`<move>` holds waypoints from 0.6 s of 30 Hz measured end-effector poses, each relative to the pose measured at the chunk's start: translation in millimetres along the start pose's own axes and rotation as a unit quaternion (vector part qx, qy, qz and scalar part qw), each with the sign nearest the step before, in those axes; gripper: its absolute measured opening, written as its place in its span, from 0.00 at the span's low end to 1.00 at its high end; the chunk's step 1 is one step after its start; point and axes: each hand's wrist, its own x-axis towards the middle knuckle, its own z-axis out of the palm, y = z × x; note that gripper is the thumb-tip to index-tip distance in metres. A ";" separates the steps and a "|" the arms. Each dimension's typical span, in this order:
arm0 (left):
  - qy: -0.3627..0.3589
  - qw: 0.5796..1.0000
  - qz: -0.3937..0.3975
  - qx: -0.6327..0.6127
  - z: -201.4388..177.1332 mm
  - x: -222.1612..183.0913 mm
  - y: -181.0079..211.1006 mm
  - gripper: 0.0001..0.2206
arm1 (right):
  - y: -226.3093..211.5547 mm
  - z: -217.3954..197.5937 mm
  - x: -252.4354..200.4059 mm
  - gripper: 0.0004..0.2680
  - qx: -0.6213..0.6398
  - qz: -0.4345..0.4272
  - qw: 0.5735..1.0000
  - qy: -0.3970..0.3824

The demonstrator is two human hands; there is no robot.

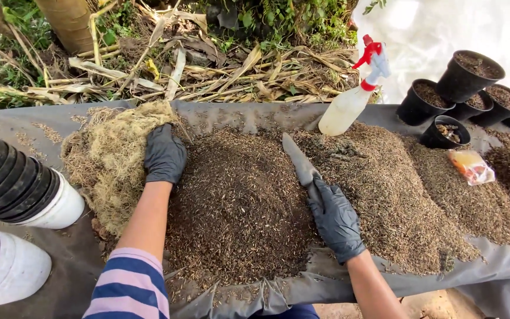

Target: Mixing different types of soil and organic matter on a work surface using a hand trowel and gloved hands to create a potting mix.

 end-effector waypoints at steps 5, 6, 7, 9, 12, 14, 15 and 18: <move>0.011 0.990 0.087 -0.106 -27.9 -3.4 -11.8 0.23 | -1.1 -1.7 -2.4 0.22 0.011 -0.015 1.000 0.000; 0.011 0.991 0.087 -0.105 -19.3 2.0 -15.6 0.23 | 2.3 1.1 -0.9 0.22 0.012 -0.015 1.000 -0.001; -0.019 0.993 0.075 -0.089 -10.8 7.2 -19.5 0.23 | 5.6 4.0 0.3 0.22 0.019 -0.015 1.000 0.001; -0.049 0.994 0.063 -0.073 6.3 19.0 -26.4 0.24 | 9.6 6.2 2.4 0.22 0.027 -0.014 1.000 0.003; -0.141 0.990 0.021 -0.022 -3.2 11.8 -18.9 0.27 | -0.7 0.5 0.3 0.23 0.032 -0.027 0.999 0.003; -0.158 0.983 0.087 0.024 -54.1 -18.0 22.8 0.30 | -21.2 -15.6 -0.7 0.22 0.046 -0.051 0.997 0.024; -0.159 0.983 0.085 0.025 -52.2 -19.9 23.4 0.30 | -13.3 -9.9 -1.4 0.22 0.047 -0.052 0.997 0.023; -0.178 0.982 0.066 0.002 -36.2 -35.7 18.5 0.26 | -3.9 -2.1 -4.1 0.21 0.033 -0.068 0.997 0.031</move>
